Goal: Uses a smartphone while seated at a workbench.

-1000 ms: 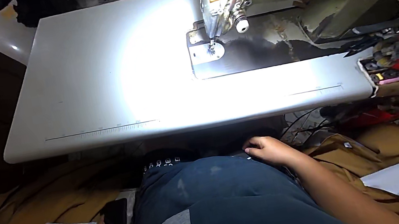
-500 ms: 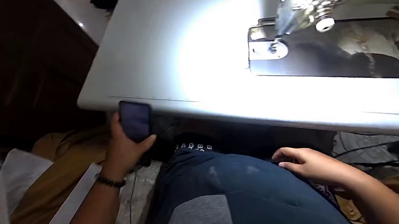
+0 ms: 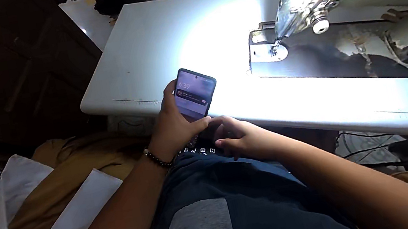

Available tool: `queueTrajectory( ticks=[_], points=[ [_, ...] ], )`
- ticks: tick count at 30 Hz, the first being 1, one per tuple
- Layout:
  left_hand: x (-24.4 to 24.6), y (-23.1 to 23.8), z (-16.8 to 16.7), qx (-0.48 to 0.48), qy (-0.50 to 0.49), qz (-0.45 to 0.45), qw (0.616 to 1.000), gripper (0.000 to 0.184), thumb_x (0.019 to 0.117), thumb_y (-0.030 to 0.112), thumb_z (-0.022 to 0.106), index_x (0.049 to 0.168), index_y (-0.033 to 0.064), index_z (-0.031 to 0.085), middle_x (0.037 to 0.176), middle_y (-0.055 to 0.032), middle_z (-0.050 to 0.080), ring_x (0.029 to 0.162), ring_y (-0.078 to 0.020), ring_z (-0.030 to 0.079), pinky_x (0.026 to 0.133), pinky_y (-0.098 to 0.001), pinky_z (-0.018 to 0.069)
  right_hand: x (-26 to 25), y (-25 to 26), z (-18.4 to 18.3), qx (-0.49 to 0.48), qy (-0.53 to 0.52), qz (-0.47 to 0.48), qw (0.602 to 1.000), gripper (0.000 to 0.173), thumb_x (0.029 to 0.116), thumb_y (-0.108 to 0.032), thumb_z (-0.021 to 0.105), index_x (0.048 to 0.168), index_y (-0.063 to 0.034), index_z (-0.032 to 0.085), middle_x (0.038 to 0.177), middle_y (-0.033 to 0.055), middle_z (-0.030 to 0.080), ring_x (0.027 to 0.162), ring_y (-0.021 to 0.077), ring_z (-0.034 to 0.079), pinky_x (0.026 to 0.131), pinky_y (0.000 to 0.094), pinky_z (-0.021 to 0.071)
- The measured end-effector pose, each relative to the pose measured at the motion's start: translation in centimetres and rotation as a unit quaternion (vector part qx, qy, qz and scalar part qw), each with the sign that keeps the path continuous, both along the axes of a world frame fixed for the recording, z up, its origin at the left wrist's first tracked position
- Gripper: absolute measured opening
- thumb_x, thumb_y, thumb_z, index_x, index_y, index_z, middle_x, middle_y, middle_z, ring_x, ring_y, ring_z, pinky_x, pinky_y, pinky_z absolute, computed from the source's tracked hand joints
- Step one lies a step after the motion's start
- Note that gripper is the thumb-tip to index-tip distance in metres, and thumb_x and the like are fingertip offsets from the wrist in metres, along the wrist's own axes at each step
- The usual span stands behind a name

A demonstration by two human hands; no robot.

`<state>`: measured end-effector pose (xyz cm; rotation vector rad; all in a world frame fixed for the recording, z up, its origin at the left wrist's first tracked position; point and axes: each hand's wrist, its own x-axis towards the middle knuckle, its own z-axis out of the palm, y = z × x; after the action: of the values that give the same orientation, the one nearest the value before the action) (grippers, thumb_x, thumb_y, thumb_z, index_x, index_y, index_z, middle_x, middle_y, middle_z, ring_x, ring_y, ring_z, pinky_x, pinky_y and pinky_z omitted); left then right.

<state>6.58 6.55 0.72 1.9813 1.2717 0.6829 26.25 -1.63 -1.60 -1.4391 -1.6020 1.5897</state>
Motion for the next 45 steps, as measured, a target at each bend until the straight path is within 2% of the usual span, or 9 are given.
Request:
queueTrajectory(
  ticks=[5, 15, 22, 29, 33, 35, 38, 42, 45],
  points=[
    [0.8, 0.1, -0.8, -0.069, -0.039, -0.003, 0.997, 0.113, 0.0660, 0.025, 0.094, 0.155, 0.0220, 0.025, 0.119, -0.0135, 0.066, 0.101, -0.0237, 0.070, 0.084, -0.0498, 0.0594, -2.8, 0.8, -0.8, -0.049, 0.166, -0.052, 0.984, 0.056, 0.0994, -0.012, 0.064, 0.146, -0.0048, 0.035, 0.124, 0.0091, 0.062, 0.102, 0.0125, 0.069, 0.083, 0.0307, 0.0610],
    [1.8, -0.1, -1.7, -0.097, -0.088, -0.019, 0.991, 0.102, 0.0814, 0.026, 0.086, 0.159, 0.0181, 0.021, 0.139, -0.0153, 0.056, 0.112, -0.0209, 0.067, 0.092, -0.0431, 0.0581, -4.6, 1.2, -2.7, -0.050, 0.185, -0.198, 0.961, 0.085, 0.0816, -0.002, 0.078, 0.148, -0.0099, 0.027, 0.110, 0.0109, 0.065, 0.085, 0.0129, 0.070, 0.076, 0.0287, 0.0598],
    [1.6, -0.4, -1.8, -0.141, -0.143, -0.036, 0.979, 0.085, 0.0946, 0.012, 0.067, 0.162, 0.0224, 0.017, 0.147, -0.0120, 0.051, 0.115, -0.0181, 0.066, 0.090, -0.0376, 0.0585, -4.5, 1.5, -3.8, -0.072, 0.268, -0.246, 0.929, 0.035, 0.1109, -0.036, 0.037, 0.143, -0.0227, 0.035, 0.078, 0.0033, 0.060, 0.051, 0.0064, 0.051, 0.046, 0.0190, 0.0426],
    [1.0, -1.1, -1.1, -0.199, -0.188, -0.043, 0.961, 0.087, 0.0952, 0.004, 0.056, 0.164, 0.0283, 0.009, 0.149, -0.0091, 0.052, 0.113, -0.0192, 0.068, 0.087, -0.0386, 0.0605, -5.0, 1.6, -4.4, 0.023, 0.188, -0.269, 0.944, 0.083, 0.0791, -0.015, 0.083, 0.145, -0.0165, 0.033, 0.108, 0.0063, 0.066, 0.082, 0.0124, 0.067, 0.069, 0.0300, 0.0575],
    [0.8, -1.3, -0.9, -0.209, -0.229, -0.049, 0.949, 0.084, 0.0984, 0.003, 0.053, 0.164, 0.0295, 0.007, 0.153, -0.0084, 0.048, 0.117, -0.0196, 0.066, 0.090, -0.0388, 0.0599, -4.9, 2.0, -4.7, 0.063, 0.153, -0.278, 0.946, 0.090, 0.0750, -0.022, 0.091, 0.146, -0.0139, 0.036, 0.115, 0.0079, 0.067, 0.099, 0.0138, 0.070, 0.083, 0.0341, 0.0606],
    [0.8, -1.2, -1.0, -0.210, -0.246, -0.054, 0.945, 0.081, 0.1003, 0.003, 0.050, 0.164, 0.0288, 0.008, 0.150, -0.0095, 0.050, 0.116, -0.0199, 0.067, 0.091, -0.0385, 0.0597, -4.9, 2.0, -4.5, 0.057, 0.160, -0.282, 0.944, 0.082, 0.0833, -0.021, 0.085, 0.148, -0.0136, 0.036, 0.115, 0.0083, 0.067, 0.097, 0.0137, 0.070, 0.083, 0.0338, 0.0605],
    [0.6, -1.1, -1.2, -0.225, -0.261, -0.042, 0.938, 0.073, 0.1046, 0.003, 0.045, 0.164, 0.0289, 0.011, 0.147, -0.0093, 0.053, 0.116, -0.0194, 0.066, 0.093, -0.0382, 0.0584, -5.0, 1.9, -4.0, 0.024, 0.216, -0.279, 0.935, 0.050, 0.1040, -0.022, 0.060, 0.148, -0.0190, 0.038, 0.103, 0.0043, 0.070, 0.076, 0.0086, 0.068, 0.063, 0.0239, 0.0552],
    [0.5, -1.0, -1.3, -0.237, -0.277, -0.037, 0.931, 0.070, 0.1053, 0.002, 0.042, 0.163, 0.0282, 0.012, 0.148, -0.0089, 0.051, 0.117, -0.0182, 0.066, 0.093, -0.0370, 0.0583, -4.4, 1.6, -4.0, 0.007, 0.233, -0.243, 0.942, 0.056, 0.0990, -0.011, 0.059, 0.149, -0.0198, 0.036, 0.099, 0.0049, 0.068, 0.064, 0.0077, 0.060, 0.053, 0.0216, 0.0488],
    [0.5, -0.9, -1.5, -0.241, -0.272, -0.037, 0.931, 0.070, 0.1055, 0.002, 0.043, 0.163, 0.0281, 0.012, 0.149, -0.0089, 0.052, 0.117, -0.0191, 0.066, 0.093, -0.0376, 0.0588, -3.8, 1.6, -4.4, -0.011, 0.263, -0.239, 0.935, 0.036, 0.1109, -0.032, 0.029, 0.142, -0.0221, 0.044, 0.081, 0.0047, 0.066, 0.051, 0.0076, 0.056, 0.044, 0.0194, 0.0457]
  ],
)
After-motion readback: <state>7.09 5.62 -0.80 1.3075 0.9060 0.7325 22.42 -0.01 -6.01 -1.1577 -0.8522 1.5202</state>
